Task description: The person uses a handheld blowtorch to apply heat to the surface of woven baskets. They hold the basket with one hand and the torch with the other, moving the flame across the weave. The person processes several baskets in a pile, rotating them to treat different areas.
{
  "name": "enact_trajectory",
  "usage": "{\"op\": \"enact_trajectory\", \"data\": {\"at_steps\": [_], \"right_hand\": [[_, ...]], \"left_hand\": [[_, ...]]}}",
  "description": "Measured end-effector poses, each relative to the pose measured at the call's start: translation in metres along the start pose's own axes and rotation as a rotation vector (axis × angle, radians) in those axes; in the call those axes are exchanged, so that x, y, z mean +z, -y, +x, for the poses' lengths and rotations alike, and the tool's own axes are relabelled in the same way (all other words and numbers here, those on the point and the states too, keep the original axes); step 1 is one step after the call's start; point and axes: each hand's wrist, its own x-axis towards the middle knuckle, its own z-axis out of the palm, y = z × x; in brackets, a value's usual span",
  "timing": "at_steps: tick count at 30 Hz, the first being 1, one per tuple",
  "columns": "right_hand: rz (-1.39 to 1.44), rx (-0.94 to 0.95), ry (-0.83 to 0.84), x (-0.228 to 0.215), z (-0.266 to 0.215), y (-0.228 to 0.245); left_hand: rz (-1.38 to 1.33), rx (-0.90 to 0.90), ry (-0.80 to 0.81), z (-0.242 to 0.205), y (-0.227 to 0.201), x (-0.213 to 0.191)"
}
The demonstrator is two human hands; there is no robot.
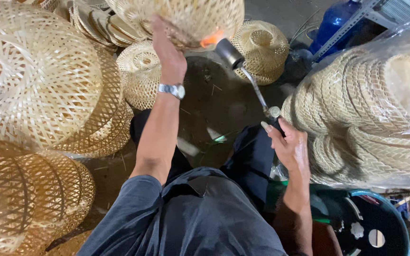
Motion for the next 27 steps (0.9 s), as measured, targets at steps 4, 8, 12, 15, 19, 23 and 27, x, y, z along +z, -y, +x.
{"op": "enact_trajectory", "data": {"at_steps": [4, 8, 12, 15, 19, 23, 27], "right_hand": [[-0.046, 0.068, -0.029, 0.001, -0.001, 0.003], [-0.001, 0.068, 0.021, 0.003, -0.002, -0.003], [0.031, 0.049, -0.073, 0.004, 0.002, -0.004], [0.03, 0.064, -0.004, -0.005, 0.002, -0.003], [0.023, 0.015, -0.064, -0.003, 0.005, -0.001], [0.087, 0.002, -0.027, -0.002, 0.006, -0.005], [-0.026, 0.023, -0.09, 0.004, 0.007, -0.004]], "left_hand": [[0.026, -0.058, -0.05, -0.001, -0.002, 0.0], [-0.041, 0.157, 0.005, 0.012, 0.018, -0.013], [-0.047, 0.289, 0.064, 0.016, 0.025, -0.02], [0.147, 0.465, 0.08, 0.009, 0.015, -0.012], [0.076, 0.346, 0.047, 0.009, 0.004, -0.007], [0.748, 0.875, 0.045, 0.004, 0.001, -0.024], [0.102, 0.29, -0.044, 0.007, 0.007, -0.013]]}}
